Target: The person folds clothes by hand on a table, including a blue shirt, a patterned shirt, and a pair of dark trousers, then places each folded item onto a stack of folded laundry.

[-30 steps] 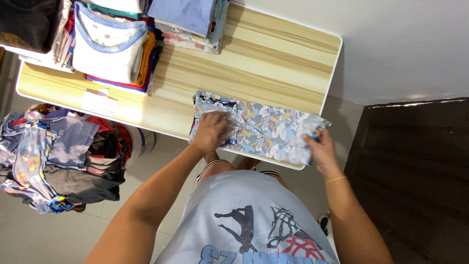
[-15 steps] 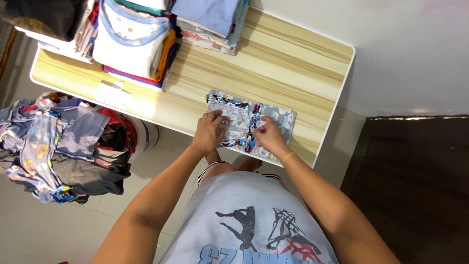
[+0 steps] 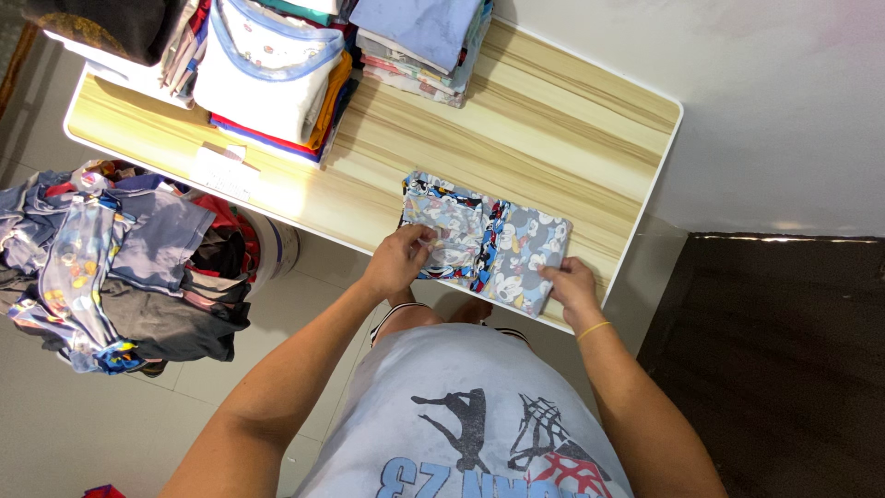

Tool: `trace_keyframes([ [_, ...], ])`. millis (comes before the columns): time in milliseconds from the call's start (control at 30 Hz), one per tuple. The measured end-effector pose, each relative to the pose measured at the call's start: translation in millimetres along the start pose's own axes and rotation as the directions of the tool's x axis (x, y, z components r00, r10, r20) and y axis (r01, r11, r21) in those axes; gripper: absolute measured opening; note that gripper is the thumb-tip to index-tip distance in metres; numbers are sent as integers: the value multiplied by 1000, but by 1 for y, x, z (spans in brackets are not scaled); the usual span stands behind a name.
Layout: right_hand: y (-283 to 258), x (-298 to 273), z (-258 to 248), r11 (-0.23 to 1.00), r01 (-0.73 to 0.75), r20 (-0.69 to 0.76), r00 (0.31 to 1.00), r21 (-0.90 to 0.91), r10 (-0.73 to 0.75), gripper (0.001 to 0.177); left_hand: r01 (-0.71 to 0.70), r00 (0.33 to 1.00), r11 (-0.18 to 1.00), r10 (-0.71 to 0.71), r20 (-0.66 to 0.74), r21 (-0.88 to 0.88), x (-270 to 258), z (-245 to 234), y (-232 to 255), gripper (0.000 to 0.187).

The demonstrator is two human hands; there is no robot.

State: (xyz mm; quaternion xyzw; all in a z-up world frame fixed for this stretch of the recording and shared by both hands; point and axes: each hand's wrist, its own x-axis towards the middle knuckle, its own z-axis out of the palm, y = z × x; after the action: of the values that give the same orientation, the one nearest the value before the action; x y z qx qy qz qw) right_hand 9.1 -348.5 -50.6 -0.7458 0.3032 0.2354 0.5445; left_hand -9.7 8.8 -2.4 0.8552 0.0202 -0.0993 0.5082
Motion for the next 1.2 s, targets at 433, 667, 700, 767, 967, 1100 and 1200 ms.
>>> trace_keyframes([
  [433, -123, -68, 138, 875, 448, 456, 827, -185, -327, 44, 383, 910, 637, -384, 156, -669, 19, 6, -33, 49],
  [667, -109, -74, 133, 314, 792, 506, 585, -523, -634, 51, 298, 933, 841, -357, -50, -452, 24, 0, -35, 55],
  [700, -104, -73, 132, 279, 784, 524, 589, -555, -615, 55, 244, 943, 911, -303, -140, -333, 21, -3, -32, 58],
  [767, -94, -68, 130, 202, 764, 557, 599, -613, -576, 64, 144, 944, 987, -157, -290, -64, 16, -8, -25, 62],
  [967, -85, -43, 133, -6, 694, 645, 665, -720, -376, 92, -427, 854, 500, 496, 155, 754, 25, 0, -17, 66],
  [1100, -101, -34, 132, 0, 652, 637, 741, -758, -215, 108, -345, 928, 663, 138, 345, 664, 44, -6, -8, 99],
  [1200, -107, -35, 131, -12, 638, 628, 755, -770, -185, 110, -305, 928, 673, 52, 368, 674, 40, -15, -2, 105],
])
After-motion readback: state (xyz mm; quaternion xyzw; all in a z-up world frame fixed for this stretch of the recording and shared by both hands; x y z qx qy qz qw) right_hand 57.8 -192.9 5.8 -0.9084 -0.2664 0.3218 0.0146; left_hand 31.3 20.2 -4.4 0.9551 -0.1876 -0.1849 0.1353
